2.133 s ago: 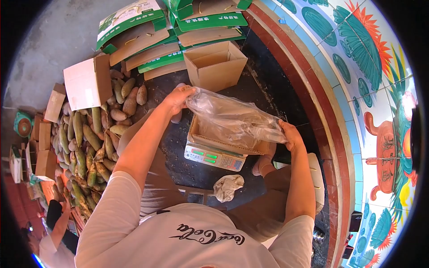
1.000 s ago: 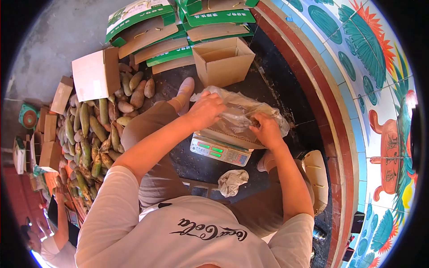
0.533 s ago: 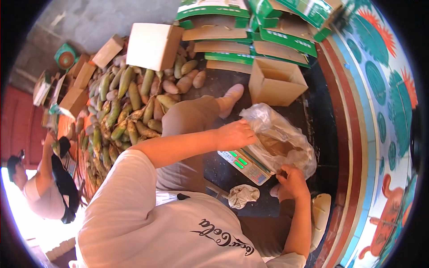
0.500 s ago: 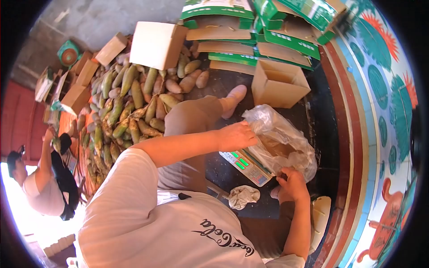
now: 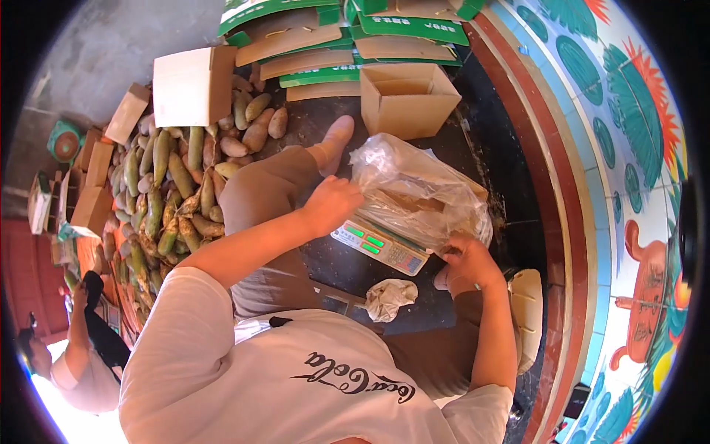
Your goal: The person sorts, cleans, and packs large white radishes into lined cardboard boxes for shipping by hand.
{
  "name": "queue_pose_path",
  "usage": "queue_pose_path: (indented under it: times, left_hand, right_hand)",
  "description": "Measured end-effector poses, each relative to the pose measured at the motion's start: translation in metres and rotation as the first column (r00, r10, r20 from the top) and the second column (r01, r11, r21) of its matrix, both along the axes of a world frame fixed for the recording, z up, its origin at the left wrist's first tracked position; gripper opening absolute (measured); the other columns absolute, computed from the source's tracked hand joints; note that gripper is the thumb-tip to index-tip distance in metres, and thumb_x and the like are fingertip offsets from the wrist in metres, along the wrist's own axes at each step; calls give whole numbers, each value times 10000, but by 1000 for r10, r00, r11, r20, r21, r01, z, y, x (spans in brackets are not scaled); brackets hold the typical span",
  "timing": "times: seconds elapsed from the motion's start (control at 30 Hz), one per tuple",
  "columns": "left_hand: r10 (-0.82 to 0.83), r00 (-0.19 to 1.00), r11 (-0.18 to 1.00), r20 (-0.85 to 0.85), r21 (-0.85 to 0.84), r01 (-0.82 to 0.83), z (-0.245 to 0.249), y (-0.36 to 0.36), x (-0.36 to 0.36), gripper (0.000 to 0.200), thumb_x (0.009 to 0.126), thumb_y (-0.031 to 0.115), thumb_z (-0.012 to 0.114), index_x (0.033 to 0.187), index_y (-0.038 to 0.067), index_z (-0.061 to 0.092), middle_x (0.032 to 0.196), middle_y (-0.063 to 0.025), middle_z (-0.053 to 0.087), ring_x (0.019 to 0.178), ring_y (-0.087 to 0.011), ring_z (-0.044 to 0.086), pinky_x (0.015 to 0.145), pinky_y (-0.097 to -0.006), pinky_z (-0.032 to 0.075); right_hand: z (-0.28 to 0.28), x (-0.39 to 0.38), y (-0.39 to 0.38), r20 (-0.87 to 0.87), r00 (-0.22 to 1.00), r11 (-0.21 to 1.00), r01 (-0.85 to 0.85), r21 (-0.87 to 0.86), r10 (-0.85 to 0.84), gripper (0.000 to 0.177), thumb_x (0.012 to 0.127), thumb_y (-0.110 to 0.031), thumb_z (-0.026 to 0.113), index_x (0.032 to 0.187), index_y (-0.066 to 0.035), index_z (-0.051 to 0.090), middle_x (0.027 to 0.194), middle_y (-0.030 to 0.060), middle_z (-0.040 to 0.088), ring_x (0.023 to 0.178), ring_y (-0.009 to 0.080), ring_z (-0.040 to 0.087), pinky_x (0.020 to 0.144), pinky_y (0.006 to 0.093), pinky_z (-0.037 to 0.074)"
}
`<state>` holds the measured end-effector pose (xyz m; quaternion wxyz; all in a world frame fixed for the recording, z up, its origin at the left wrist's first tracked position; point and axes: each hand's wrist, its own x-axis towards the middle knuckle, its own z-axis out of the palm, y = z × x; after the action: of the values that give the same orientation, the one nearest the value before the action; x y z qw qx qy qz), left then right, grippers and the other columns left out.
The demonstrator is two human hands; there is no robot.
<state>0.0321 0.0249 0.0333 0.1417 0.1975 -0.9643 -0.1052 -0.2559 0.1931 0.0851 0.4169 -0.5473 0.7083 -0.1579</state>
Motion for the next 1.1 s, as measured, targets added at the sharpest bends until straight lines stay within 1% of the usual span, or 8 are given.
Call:
queue_pose_path:
  times: [0.1,0.23,0.43,0.5,0.6,0.73,0.9,1.1]
  left_hand:
    - [85,995,985,51,147,-92,-9,0,1,135,681,106,646,803,104,589,851,-54,543,841,-255,530,758,-370,408]
    - [134,972,942,193,281,-185,-17,0,-2,146,722,131,652,865,109,637,948,-52,574,928,-278,534,832,-376,423]
    - [173,939,844,296,447,-296,-4,-9,-5,156,778,160,579,895,76,640,906,-116,606,939,-304,567,813,-392,454]
    - [153,923,813,352,487,-320,11,-26,0,193,805,194,546,898,39,613,867,-175,624,872,-316,598,772,-411,469]
    - [492,852,696,177,507,-508,16,-45,-2,218,808,232,564,877,31,610,845,-166,636,864,-322,603,768,-412,466]
    - [475,860,580,187,668,-466,5,-40,-25,477,782,321,643,1101,-14,527,1029,-223,594,986,-304,576,845,-358,442]
    - [466,855,427,229,788,-444,-25,-35,-31,574,733,217,680,1188,-24,426,1085,-241,562,1024,-321,554,876,-363,426]
    - [497,852,528,166,722,-448,-22,-23,-36,550,727,162,640,1186,-6,387,1059,-263,553,1029,-387,533,881,-403,416]
  right_hand:
    - [-17,-30,0,196,980,999,40,-34,-33,146,782,-82,633,901,2,623,775,92,629,732,140,558,724,282,445]
    - [-20,-57,6,225,953,979,193,60,-202,158,809,-122,593,876,18,623,793,116,642,745,172,600,711,292,458]
    - [5,-36,-5,-565,770,933,107,-344,-296,149,786,-109,596,897,-12,616,898,201,619,820,357,598,707,394,477]
    - [34,-9,-19,-469,824,887,82,-455,-317,173,782,-116,604,921,-13,610,907,189,617,819,360,596,711,407,474]
    - [36,32,-47,-235,963,858,-11,-514,-129,184,794,-119,589,940,-9,603,915,183,616,831,364,590,721,411,470]
    - [-11,69,-102,14,959,868,-249,-429,282,306,844,-150,546,1113,-3,551,1077,213,578,1007,352,550,856,376,430]
    - [-89,51,-168,-145,983,989,-126,-75,114,462,883,-270,468,1267,-14,443,1272,208,472,1178,338,452,997,383,352]
    - [-133,43,-196,-284,892,911,-255,323,351,662,850,-436,492,1360,-42,342,1366,188,387,1263,308,373,1044,360,297]
